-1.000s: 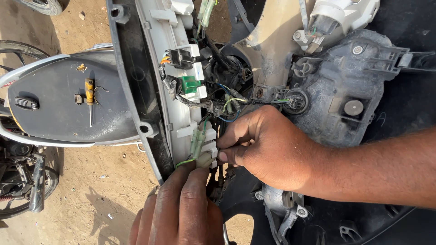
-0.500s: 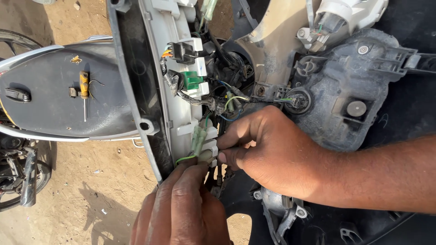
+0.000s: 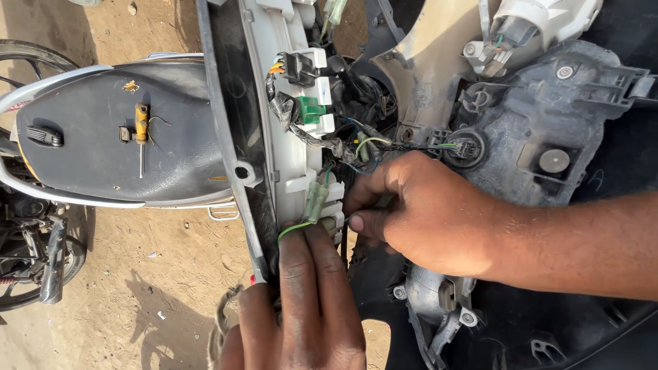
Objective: Connecting electrical wiring and managing connectors inside the front panel assembly of a scooter.
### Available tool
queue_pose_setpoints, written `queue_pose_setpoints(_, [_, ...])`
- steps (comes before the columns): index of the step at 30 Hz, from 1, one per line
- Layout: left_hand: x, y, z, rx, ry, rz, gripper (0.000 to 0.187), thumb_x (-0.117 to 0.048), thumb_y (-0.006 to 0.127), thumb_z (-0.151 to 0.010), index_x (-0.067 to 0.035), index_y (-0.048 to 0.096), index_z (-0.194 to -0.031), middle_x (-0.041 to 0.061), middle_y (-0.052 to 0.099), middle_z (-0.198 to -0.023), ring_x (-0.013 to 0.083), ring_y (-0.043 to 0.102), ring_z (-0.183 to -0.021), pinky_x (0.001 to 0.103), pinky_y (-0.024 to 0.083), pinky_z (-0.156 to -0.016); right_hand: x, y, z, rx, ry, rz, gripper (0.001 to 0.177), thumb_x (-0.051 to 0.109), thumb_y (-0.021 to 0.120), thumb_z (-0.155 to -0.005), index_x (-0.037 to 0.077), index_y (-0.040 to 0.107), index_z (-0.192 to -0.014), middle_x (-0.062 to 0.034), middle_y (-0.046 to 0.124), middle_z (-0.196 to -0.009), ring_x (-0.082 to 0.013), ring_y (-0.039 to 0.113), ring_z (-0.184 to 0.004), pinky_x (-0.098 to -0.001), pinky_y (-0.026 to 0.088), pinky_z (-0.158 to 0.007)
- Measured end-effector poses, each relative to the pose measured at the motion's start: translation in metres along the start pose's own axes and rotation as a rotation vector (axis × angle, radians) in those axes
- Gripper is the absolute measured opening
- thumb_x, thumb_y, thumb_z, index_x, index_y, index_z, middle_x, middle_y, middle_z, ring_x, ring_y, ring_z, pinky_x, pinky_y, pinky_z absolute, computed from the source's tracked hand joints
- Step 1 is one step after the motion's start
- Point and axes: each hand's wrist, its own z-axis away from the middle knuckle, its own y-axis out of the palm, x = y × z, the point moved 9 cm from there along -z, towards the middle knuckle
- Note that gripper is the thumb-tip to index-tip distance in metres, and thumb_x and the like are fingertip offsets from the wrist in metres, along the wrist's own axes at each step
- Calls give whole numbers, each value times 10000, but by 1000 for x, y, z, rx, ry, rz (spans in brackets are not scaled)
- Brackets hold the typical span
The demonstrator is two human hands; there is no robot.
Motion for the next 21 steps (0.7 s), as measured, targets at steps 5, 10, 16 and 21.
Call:
queue_pose_setpoints(5, [-2, -4, -10, -36, -23, -20, 182, -146, 707, -866, -88, 768, -1027, 18, 699, -938, 156, 576, -597, 310, 502, -493, 11, -7, -3, -55, -200, 191, 139, 111, 735, -860, 45, 802, -962, -69, 825, -861, -122, 739, -810, -292, 581, -743])
queue_pose_setpoints(10, [-2, 7, -12, 19, -8, 41, 151, -183, 733, -824, -108, 762, -952, 12, 657, -830, 151, 599, -613, 327, 513, -527, 16, -14, -4, -50, -212, 231, 185, 60, 708, -819, 60, 792, -984, -79, 815, -853, -134, 788, -812, -306, 636, -740])
queue_pose_setpoints(16, [-17, 4, -15, 61, 69, -10, 258, -206, 728, -789, -79, 779, -1007, 20, 677, -853, 121, 578, -592, 308, 515, -536, 26, -18, 4, -63, -383, 300, 210, 11, 708, -785, 51, 803, -967, -97, 808, -838, -153, 793, -779, -324, 635, -700])
queue_pose_setpoints(21, [-19, 0, -8, -19, 148, -80, 215, -199, 735, -855, -83, 775, -1032, 29, 720, -915, 96, 585, -611, 274, 493, -526, 29, -13, 8, -44, -344, 328, 229, -21, 683, -776, 45, 797, -963, -113, 811, -817, -161, 799, -761, -329, 638, -683])
